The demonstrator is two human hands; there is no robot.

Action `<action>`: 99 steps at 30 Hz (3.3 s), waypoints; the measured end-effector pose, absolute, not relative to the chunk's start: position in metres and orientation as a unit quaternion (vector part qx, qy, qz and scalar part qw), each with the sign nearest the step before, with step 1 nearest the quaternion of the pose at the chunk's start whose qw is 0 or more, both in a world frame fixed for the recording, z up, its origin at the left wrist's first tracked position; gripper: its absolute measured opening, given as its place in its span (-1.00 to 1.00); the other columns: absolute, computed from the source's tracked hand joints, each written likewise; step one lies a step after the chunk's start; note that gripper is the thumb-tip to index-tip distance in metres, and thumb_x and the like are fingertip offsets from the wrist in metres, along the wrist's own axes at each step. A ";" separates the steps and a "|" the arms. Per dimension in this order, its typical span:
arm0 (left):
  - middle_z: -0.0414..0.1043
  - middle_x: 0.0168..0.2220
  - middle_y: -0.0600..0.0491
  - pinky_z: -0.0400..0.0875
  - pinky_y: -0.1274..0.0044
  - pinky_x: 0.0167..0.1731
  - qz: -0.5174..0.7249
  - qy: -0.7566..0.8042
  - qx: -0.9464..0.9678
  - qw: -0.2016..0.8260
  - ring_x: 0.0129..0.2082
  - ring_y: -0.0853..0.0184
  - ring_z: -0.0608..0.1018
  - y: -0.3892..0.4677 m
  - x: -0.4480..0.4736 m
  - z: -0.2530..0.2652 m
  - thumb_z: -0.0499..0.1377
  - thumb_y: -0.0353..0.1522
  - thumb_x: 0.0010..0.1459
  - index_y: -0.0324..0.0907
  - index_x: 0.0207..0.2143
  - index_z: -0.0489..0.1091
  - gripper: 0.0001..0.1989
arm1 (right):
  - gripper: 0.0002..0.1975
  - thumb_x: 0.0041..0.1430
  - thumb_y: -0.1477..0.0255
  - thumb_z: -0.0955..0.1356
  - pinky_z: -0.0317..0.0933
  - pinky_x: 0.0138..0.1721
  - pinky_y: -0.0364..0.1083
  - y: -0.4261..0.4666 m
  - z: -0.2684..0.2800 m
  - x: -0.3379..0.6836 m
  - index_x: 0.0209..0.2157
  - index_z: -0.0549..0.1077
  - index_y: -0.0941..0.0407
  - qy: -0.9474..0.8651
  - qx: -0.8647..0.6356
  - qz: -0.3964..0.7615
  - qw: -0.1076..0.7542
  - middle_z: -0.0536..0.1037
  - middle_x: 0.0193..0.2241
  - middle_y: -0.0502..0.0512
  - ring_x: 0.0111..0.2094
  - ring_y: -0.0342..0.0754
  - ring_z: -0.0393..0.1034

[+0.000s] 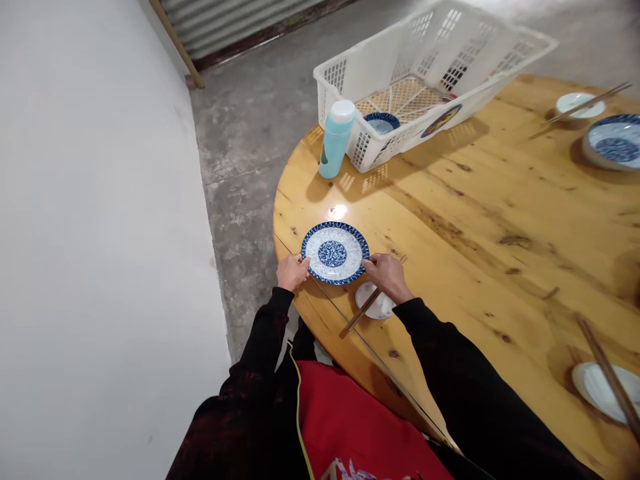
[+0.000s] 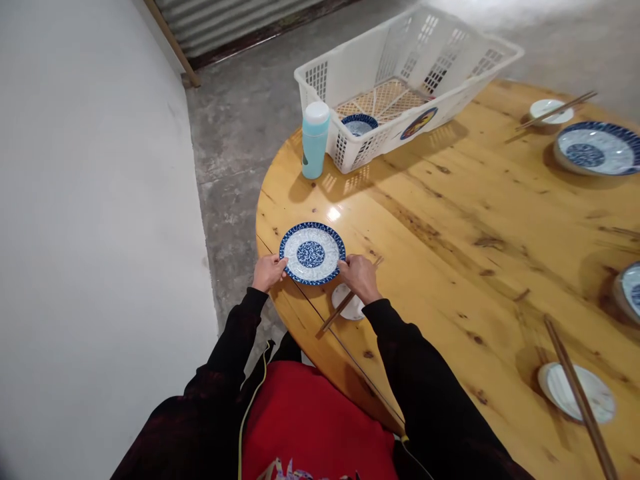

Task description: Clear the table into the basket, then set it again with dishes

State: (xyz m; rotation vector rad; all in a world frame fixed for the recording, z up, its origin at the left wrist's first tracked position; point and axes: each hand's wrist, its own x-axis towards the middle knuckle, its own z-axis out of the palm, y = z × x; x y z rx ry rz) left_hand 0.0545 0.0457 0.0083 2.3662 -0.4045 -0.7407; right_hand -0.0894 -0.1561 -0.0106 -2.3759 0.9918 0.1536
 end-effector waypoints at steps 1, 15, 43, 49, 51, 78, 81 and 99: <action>0.47 -0.60 0.08 0.15 0.56 -0.41 -0.281 -0.161 0.900 0.292 -0.53 0.35 0.46 0.045 0.059 0.009 0.12 -0.29 0.30 -0.15 -0.61 0.28 -0.61 | -0.70 0.22 0.38 0.28 0.02 -0.40 -0.07 -0.156 -0.010 -0.088 -0.56 0.45 0.13 0.368 -0.890 0.069 0.262 0.55 -0.54 0.21 -0.42 0.04 0.39; 0.52 -0.37 -0.05 0.21 0.51 -0.28 -0.272 -0.248 0.919 0.143 -0.23 0.17 0.57 0.045 0.089 0.011 0.13 -0.05 0.31 -0.12 -0.52 0.29 -0.57 | -0.56 0.48 0.30 0.17 0.09 -0.30 -0.05 -0.154 0.011 -0.079 -0.16 0.58 0.27 0.382 -0.889 0.162 0.194 0.65 -0.19 0.46 -0.19 0.15 0.53; 0.20 -0.61 0.13 0.29 0.54 -0.55 -0.320 -0.371 0.780 0.388 -0.57 0.36 0.30 0.016 -0.063 0.099 0.11 0.15 0.06 -0.09 -0.54 0.21 -0.49 | -0.75 0.12 0.31 0.22 -0.14 -0.46 -0.12 -0.114 0.082 -0.285 -0.58 0.12 0.06 0.477 -0.689 -0.280 0.468 0.13 -0.61 -0.07 -0.52 -0.17 0.04; 0.21 -0.59 0.13 0.27 0.54 -0.53 -0.381 -0.427 0.722 0.389 -0.56 0.37 0.34 -0.020 -0.246 0.075 0.07 0.16 0.14 -0.10 -0.53 0.21 -0.46 | -0.63 0.13 0.11 0.23 -0.05 -0.49 -0.13 -0.108 0.082 -0.480 -0.60 0.20 0.07 0.553 -0.632 -0.344 0.419 0.20 -0.62 -0.03 -0.53 -0.14 0.12; 0.21 -0.59 0.12 0.27 0.54 -0.52 -0.410 -0.451 0.694 0.383 -0.56 0.37 0.35 -0.034 -0.310 0.067 0.06 0.14 0.16 -0.10 -0.54 0.19 -0.47 | -0.59 0.12 0.06 0.24 0.00 -0.49 -0.13 -0.100 0.082 -0.549 -0.58 0.33 0.09 0.596 -0.598 -0.353 0.403 0.26 -0.61 -0.02 -0.53 -0.12 0.16; 0.17 -0.56 0.10 0.02 0.49 -0.45 -0.438 -0.508 0.659 0.340 -0.50 0.36 0.27 -0.238 -0.531 0.054 -0.04 -0.08 0.25 -0.10 -0.54 0.08 -0.61 | -0.53 -0.11 -0.03 0.40 0.22 -0.49 -0.10 -0.276 0.073 -0.766 -0.50 0.54 0.14 0.699 -0.437 -0.373 0.425 0.51 -0.55 0.09 -0.49 0.00 0.36; 0.18 -0.57 0.10 0.01 0.47 -0.43 -0.422 -0.494 0.673 0.353 -0.50 0.36 0.28 -0.265 -0.530 0.048 -0.03 -0.08 0.26 -0.10 -0.55 0.08 -0.60 | -0.53 -0.12 -0.02 0.42 0.24 -0.47 -0.10 -0.319 0.074 -0.761 -0.48 0.54 0.15 0.685 -0.456 -0.359 0.440 0.53 -0.53 0.10 -0.48 0.01 0.37; 0.18 -0.56 0.12 0.13 0.54 -0.46 -0.392 -0.282 0.773 0.412 -0.51 0.39 0.28 -0.305 -0.522 0.036 -0.01 -0.08 0.28 -0.12 -0.52 0.15 -0.61 | -0.53 0.06 0.02 0.30 0.09 -0.42 -0.10 -0.467 0.056 -0.700 -0.50 0.52 0.16 0.549 -0.674 -0.195 0.455 0.45 -0.56 0.05 -0.47 -0.05 0.28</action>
